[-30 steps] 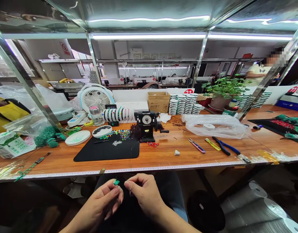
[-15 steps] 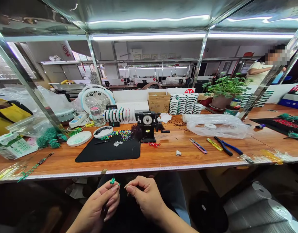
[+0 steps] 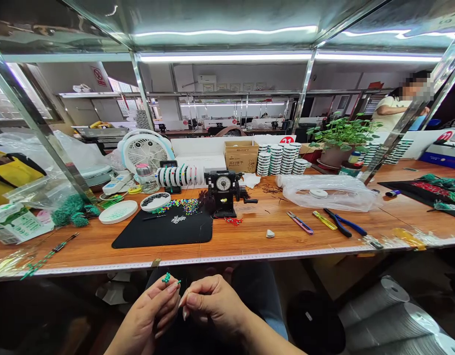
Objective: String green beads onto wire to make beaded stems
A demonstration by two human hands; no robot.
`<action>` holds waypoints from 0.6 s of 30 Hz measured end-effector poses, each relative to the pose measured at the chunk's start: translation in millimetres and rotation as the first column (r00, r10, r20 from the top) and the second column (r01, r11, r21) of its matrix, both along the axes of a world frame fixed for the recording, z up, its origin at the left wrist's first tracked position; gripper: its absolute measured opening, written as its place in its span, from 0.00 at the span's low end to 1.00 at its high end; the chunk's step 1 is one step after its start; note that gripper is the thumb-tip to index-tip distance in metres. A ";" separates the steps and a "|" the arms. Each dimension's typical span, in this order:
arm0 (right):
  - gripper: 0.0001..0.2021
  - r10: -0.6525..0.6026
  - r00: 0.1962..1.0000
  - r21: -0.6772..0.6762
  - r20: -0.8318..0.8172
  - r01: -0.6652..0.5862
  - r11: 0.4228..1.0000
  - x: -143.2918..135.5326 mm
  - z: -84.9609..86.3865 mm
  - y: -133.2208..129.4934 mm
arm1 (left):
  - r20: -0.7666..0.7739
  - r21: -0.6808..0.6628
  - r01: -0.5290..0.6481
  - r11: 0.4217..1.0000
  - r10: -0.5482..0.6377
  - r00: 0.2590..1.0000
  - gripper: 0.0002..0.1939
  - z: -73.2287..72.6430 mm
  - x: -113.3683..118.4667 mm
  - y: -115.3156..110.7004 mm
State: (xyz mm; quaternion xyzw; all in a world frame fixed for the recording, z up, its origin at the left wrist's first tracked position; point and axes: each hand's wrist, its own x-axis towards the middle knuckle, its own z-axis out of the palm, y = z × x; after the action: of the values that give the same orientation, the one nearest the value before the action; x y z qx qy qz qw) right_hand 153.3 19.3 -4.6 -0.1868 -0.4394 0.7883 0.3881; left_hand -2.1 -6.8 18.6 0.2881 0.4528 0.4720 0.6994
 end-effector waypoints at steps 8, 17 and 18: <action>0.14 0.031 0.997 -0.072 -0.064 -0.036 0.997 -3.2 -3.0 -1.0 | -0.018 -0.003 0.025 1.000 -0.025 1.000 0.18 -1.3 2.4 1.3; 0.14 -0.216 0.958 -0.074 0.187 0.233 0.970 -3.2 -5.8 2.4 | -0.116 0.131 0.064 0.989 -0.049 0.992 0.12 -9.4 -4.0 2.4; 0.14 -0.231 0.953 -0.092 0.197 0.253 0.963 -3.6 -4.6 1.9 | -0.189 0.182 0.064 0.981 -0.029 0.982 0.12 -10.4 -5.1 2.6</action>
State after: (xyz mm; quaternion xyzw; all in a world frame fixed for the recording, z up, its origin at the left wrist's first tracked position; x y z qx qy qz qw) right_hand 149.7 21.2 -9.2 -0.3338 -0.4008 0.7381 0.4280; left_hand -7.3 -4.2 8.2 0.4059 0.4624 0.4671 0.6350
